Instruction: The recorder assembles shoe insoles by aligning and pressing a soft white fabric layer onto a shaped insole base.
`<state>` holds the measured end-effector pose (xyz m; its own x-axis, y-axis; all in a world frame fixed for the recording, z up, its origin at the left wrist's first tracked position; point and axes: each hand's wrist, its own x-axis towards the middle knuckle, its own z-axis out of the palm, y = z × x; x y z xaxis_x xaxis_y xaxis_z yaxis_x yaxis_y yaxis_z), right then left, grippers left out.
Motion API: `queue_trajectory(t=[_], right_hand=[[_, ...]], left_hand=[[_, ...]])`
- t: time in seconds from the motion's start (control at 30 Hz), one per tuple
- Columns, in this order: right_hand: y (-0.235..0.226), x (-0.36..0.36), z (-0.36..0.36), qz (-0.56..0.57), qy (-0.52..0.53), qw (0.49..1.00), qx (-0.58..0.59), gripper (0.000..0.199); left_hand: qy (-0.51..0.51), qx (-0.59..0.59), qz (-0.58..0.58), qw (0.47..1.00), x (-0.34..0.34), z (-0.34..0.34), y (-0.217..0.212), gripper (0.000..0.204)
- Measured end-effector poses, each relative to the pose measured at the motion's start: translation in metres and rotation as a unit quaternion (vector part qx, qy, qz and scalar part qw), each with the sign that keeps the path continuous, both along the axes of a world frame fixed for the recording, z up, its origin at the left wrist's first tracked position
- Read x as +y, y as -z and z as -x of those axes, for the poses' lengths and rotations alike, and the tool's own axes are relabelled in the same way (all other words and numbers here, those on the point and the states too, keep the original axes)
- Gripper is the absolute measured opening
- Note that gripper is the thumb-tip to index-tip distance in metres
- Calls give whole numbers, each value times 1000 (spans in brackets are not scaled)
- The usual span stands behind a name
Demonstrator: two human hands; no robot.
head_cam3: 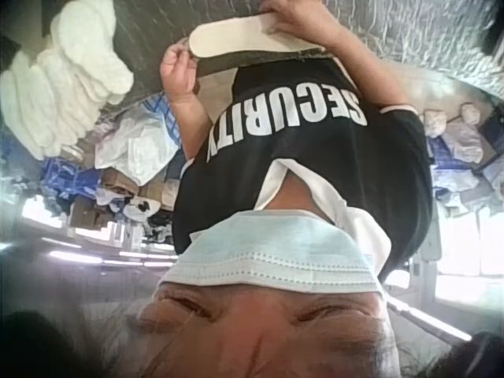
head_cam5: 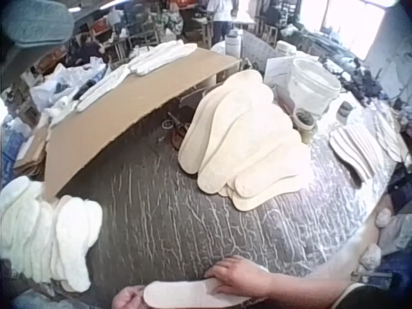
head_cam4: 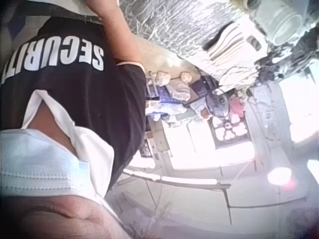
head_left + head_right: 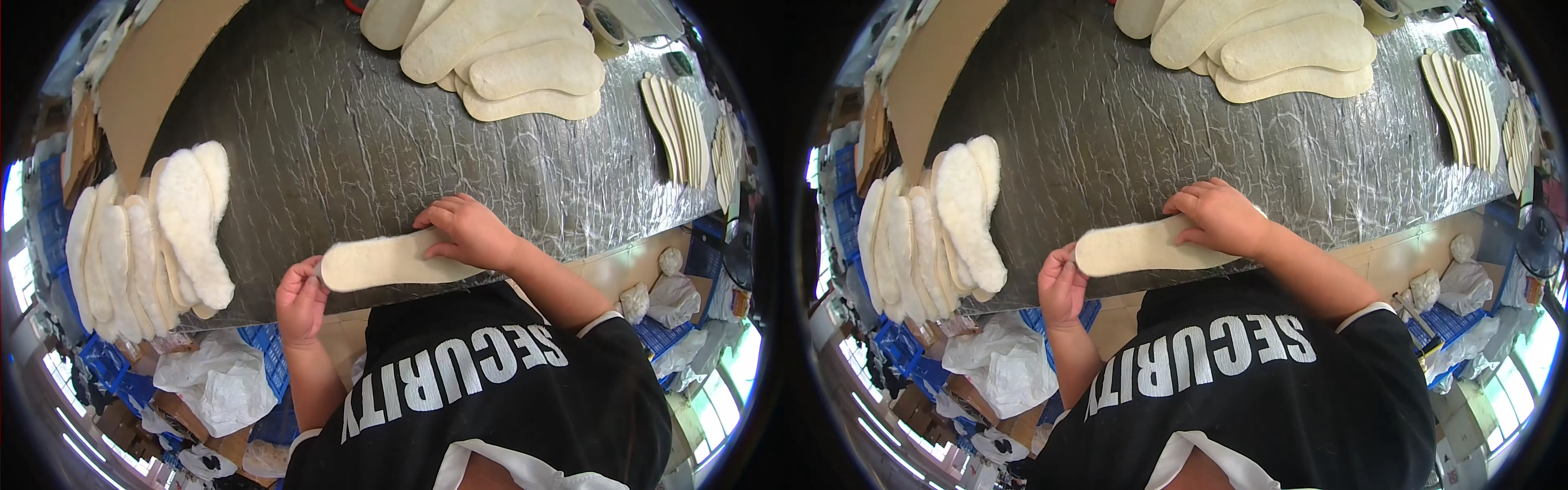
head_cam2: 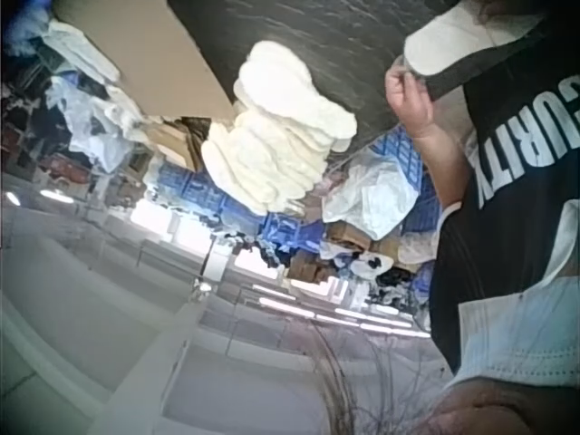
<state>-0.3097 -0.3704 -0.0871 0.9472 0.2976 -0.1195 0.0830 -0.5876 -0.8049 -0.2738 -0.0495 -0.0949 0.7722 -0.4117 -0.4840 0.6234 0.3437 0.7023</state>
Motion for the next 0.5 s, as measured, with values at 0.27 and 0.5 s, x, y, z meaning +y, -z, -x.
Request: queue_trajectory(t=[0.27, 0.5], right_hand=[[-2, -13, 6, -111, 112, 966, 204, 23], [9, -15, 4, -192, 45, 918, 343, 22]], left_hand=[[197, -531, -456, 686, -64, -15, -51, 18], [326, -592, -342, 653, -122, -20, -38, 23]])
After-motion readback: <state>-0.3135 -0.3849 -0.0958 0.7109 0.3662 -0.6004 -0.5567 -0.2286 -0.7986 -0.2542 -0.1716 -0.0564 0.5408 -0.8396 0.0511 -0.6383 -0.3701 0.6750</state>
